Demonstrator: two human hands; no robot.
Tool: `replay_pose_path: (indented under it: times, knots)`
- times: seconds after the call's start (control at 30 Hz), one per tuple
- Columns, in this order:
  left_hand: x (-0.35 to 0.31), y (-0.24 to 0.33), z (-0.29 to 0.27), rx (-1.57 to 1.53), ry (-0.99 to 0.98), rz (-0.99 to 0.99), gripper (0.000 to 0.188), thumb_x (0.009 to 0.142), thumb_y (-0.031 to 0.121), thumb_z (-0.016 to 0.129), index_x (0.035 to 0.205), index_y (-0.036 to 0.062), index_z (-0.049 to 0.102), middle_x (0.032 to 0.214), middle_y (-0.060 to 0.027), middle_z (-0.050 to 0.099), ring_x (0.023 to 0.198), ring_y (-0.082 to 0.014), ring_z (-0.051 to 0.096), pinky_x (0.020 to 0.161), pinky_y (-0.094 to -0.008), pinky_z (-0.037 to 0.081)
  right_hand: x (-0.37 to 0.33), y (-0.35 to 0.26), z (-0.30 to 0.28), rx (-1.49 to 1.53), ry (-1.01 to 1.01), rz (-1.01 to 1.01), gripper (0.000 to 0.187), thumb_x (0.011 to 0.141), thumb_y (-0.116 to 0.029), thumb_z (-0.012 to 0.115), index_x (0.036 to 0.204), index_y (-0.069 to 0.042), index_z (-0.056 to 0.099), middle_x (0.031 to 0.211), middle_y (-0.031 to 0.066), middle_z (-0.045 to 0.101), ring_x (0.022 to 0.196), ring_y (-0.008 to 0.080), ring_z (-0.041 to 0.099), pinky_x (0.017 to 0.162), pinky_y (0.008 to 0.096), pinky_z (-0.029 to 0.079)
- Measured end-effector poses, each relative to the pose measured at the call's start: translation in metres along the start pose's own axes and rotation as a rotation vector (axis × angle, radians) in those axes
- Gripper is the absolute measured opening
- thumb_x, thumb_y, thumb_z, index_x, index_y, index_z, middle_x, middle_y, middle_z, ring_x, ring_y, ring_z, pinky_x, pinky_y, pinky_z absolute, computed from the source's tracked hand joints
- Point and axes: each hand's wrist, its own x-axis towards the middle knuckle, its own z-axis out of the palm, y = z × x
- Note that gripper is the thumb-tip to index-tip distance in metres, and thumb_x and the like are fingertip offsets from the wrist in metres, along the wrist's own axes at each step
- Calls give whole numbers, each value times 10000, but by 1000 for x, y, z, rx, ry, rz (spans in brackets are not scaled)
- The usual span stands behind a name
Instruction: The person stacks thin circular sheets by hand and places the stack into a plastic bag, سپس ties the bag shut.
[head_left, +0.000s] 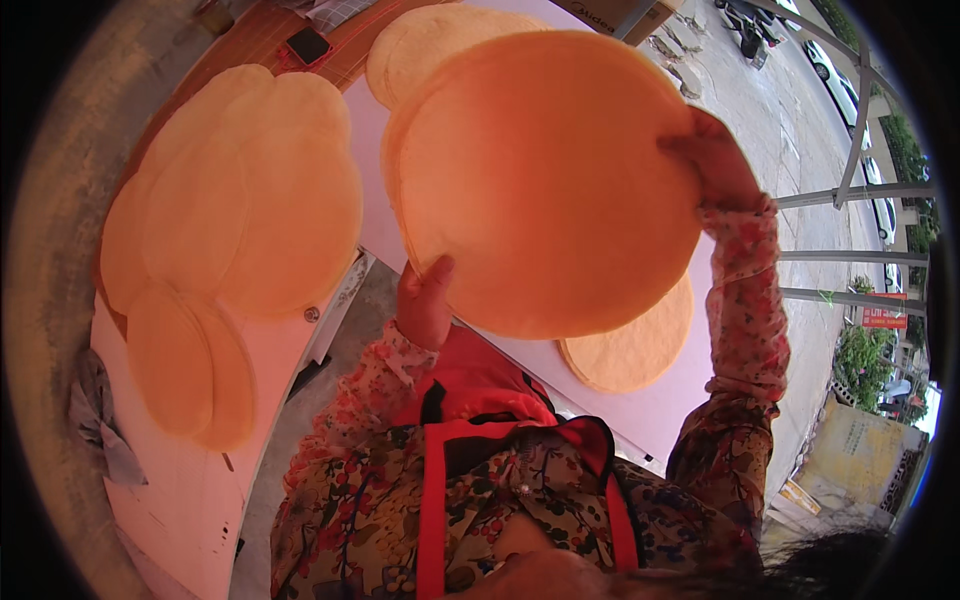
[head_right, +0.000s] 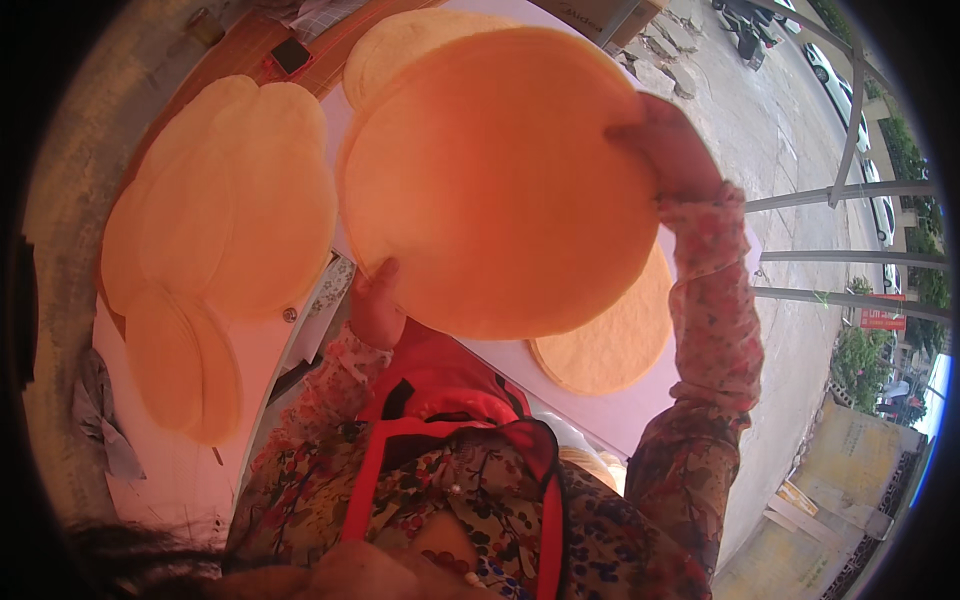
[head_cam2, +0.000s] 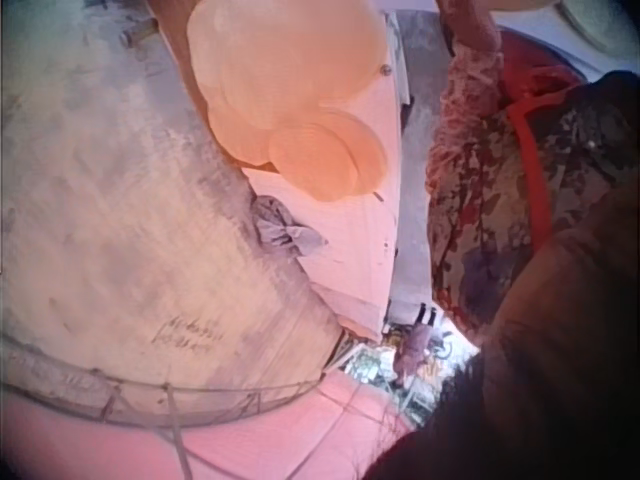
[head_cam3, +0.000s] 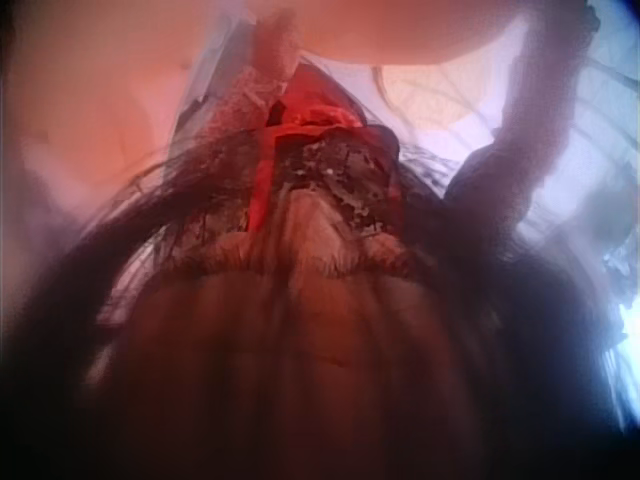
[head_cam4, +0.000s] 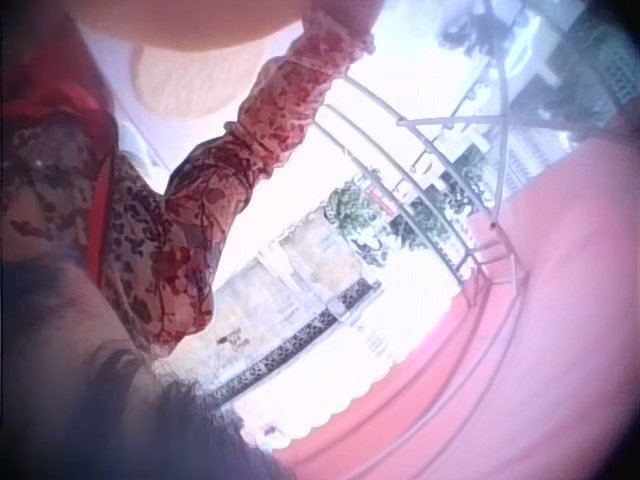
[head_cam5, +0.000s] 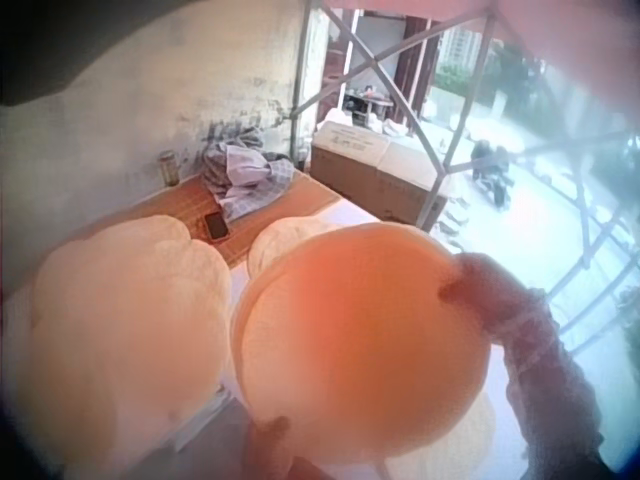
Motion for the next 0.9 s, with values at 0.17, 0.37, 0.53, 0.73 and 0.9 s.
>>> replay_pose_path:
  times: [0.17,0.37,0.53,0.73,0.9]
  knots:
    - [-14,-53,60,-263,-222,-101,503,855,51,563,1320,82,373,1318,-35,437,1244,-195,387,1051,-374,282,143,-29,-88,-883,55,-952,655,681,-105,811,1246,-43,484,1146,68,556,999,134,485,853,301,408]
    - [20,-91,-74,-350,102,-296,542,863,176,584,1338,123,329,1334,-44,420,1247,-224,383,1048,-399,283,106,117,97,-1023,-151,-524,506,766,-162,679,1227,-73,489,1248,145,506,1172,310,472,985,366,385]
    - [54,-53,-116,-309,85,-238,512,887,237,556,1326,90,338,1336,-69,427,1233,-223,408,1018,-404,336,53,236,144,-794,-187,-254,370,747,-108,648,1092,-17,554,1121,175,562,1030,337,543,870,385,455]
    - [108,-24,-139,-263,157,-316,331,886,154,560,1185,44,470,1125,-66,565,1050,-173,539,895,-325,437,55,233,214,-717,73,-314,344,739,-109,677,1044,-11,555,1073,171,582,995,338,562,831,378,468]
    - [125,-20,-156,-203,144,-470,214,902,151,530,1072,21,535,996,-66,608,922,-162,586,819,-316,475,65,217,244,-866,164,-329,372,712,-139,718,1017,-5,553,1074,173,579,966,324,574,785,364,481]
